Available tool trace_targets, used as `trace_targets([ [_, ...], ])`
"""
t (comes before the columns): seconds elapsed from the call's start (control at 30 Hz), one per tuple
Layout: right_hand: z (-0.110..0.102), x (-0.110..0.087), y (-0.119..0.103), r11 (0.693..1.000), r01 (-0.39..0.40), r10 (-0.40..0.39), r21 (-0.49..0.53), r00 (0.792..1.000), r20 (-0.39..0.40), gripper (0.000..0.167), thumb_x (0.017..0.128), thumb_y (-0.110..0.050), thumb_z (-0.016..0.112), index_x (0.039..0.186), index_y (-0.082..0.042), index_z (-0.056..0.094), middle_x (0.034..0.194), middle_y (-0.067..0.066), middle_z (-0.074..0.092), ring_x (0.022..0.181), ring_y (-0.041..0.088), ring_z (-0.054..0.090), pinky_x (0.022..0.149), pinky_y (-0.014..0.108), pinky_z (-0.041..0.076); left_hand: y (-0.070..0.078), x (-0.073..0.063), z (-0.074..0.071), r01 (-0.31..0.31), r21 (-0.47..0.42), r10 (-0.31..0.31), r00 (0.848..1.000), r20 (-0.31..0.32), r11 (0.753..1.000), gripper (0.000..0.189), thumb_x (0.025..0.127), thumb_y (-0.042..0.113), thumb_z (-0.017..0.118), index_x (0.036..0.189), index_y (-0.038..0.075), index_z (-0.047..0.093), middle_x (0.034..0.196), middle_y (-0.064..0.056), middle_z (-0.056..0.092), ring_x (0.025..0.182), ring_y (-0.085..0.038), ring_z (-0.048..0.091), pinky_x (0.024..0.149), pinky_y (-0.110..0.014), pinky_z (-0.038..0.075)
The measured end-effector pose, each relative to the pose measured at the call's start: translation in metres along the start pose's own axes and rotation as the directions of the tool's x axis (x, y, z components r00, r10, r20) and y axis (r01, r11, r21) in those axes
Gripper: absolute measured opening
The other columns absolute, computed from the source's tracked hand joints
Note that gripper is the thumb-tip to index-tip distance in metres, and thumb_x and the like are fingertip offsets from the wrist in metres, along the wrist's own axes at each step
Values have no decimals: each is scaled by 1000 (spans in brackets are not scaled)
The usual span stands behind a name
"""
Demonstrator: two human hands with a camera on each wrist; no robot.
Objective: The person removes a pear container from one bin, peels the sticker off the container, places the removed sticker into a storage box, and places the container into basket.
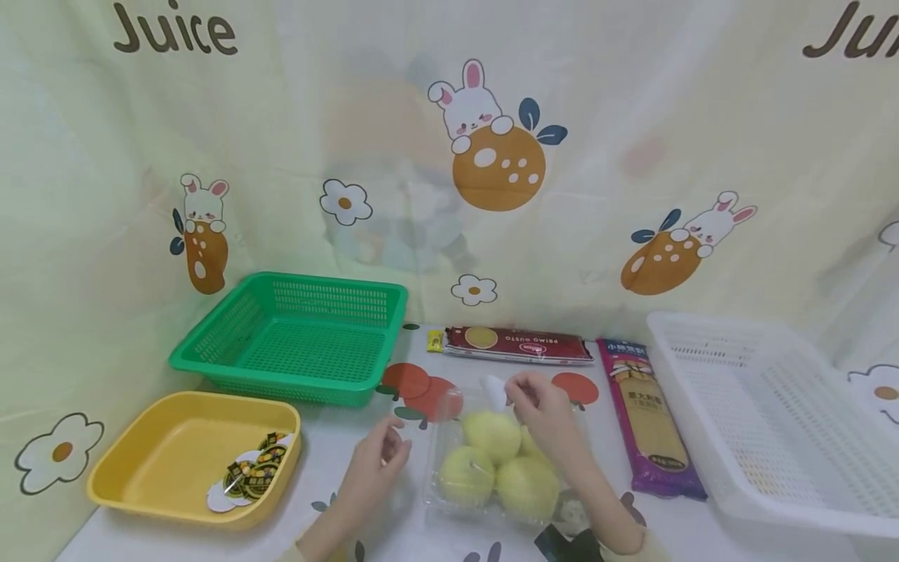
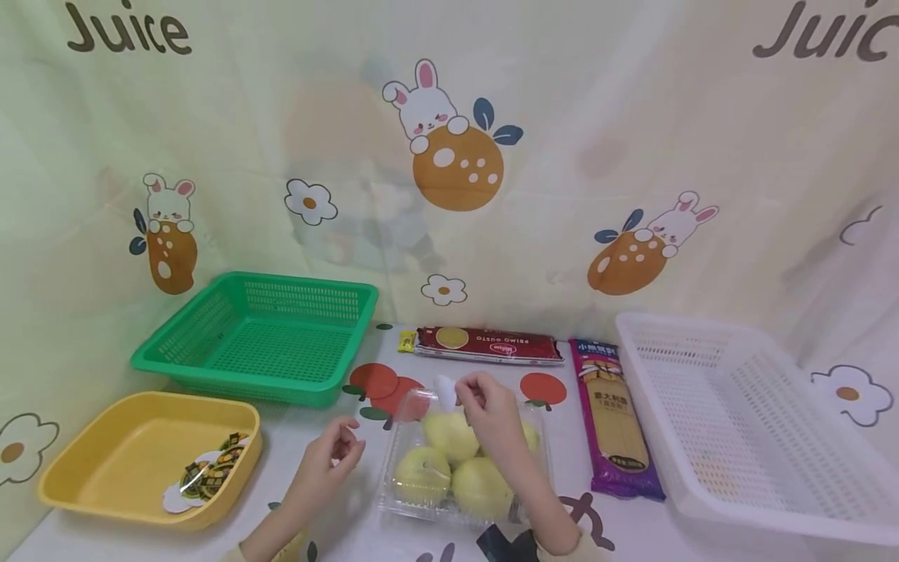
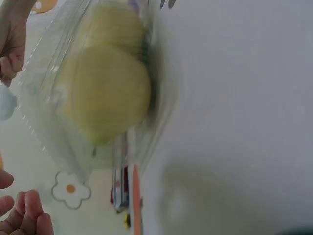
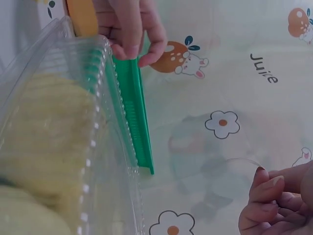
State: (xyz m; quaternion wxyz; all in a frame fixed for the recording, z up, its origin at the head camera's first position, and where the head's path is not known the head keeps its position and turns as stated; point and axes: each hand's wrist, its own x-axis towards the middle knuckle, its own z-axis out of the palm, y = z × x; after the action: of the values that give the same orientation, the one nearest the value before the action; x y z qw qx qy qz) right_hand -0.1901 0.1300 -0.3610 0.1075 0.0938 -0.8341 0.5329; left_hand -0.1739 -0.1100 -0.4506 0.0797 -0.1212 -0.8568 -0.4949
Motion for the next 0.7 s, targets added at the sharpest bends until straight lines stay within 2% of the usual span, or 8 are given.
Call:
trace_targets([
  [0.07,5,1,-2,1000,-3,3,18,1000,16,6,88,-6,55,87,0,58,68,6,55,54,13,46,47,21,37,-1,-2,-11,-31,3,31,998,-60,1000,20,86,7,56,105,7,49,73,5,49,62,-8,48,56,-23,43],
  [0.17,13,4,-4,999,23,-25,49,999,31,5,87,-3,56,85,0,58,65,8,54,51,13,44,45,21,35,-2,-4,-27,-88,2,88,986,-144,996,19,85,3,56,103,5,50,71,5,49,60,-7,48,54,-23,43],
  [0.3,23,7,-6,994,45,-49,96,998,43,4,86,-2,55,84,0,58,62,5,52,50,12,42,44,21,32,-1,-9,-43,-150,-16,143,968,-208,989,17,85,-1,56,100,3,51,69,5,49,57,-8,47,51,-23,42],
  [0.37,29,8,-8,990,47,-55,135,997,54,4,86,-2,55,85,0,58,62,3,52,50,11,42,43,20,31,-2,-10,-48,-168,2,164,959,-230,986,17,85,-1,56,100,3,52,69,6,49,57,-7,47,49,-22,41],
  [0.43,34,8,-12,984,51,-63,168,996,67,4,86,-2,55,85,1,58,64,3,53,50,12,43,44,21,33,-4,-11,-54,-192,42,196,944,-265,981,17,84,-2,57,99,3,52,70,5,51,57,-7,47,48,-23,41],
  [0.5,40,8,-19,976,51,-72,210,993,91,5,87,-2,55,87,2,58,66,4,54,51,13,45,45,21,37,-7,-11,-62,-183,73,197,932,-305,980,17,83,-3,58,99,3,52,71,3,53,58,-7,48,49,-23,42],
  [0.6,49,10,-32,966,53,-86,254,989,124,8,88,-4,54,89,3,57,68,5,55,53,13,47,48,22,42,-10,-14,-77,-102,96,131,923,-361,990,16,84,-1,58,98,4,53,74,-1,55,60,-8,49,50,-22,42],
  [0.7,56,12,-43,958,61,-105,280,984,144,11,89,-6,54,90,4,56,66,6,54,51,12,48,46,21,42,-13,-15,-91,-19,108,62,913,-404,994,15,85,2,57,99,5,52,76,-3,55,62,-8,49,51,-19,41],
])
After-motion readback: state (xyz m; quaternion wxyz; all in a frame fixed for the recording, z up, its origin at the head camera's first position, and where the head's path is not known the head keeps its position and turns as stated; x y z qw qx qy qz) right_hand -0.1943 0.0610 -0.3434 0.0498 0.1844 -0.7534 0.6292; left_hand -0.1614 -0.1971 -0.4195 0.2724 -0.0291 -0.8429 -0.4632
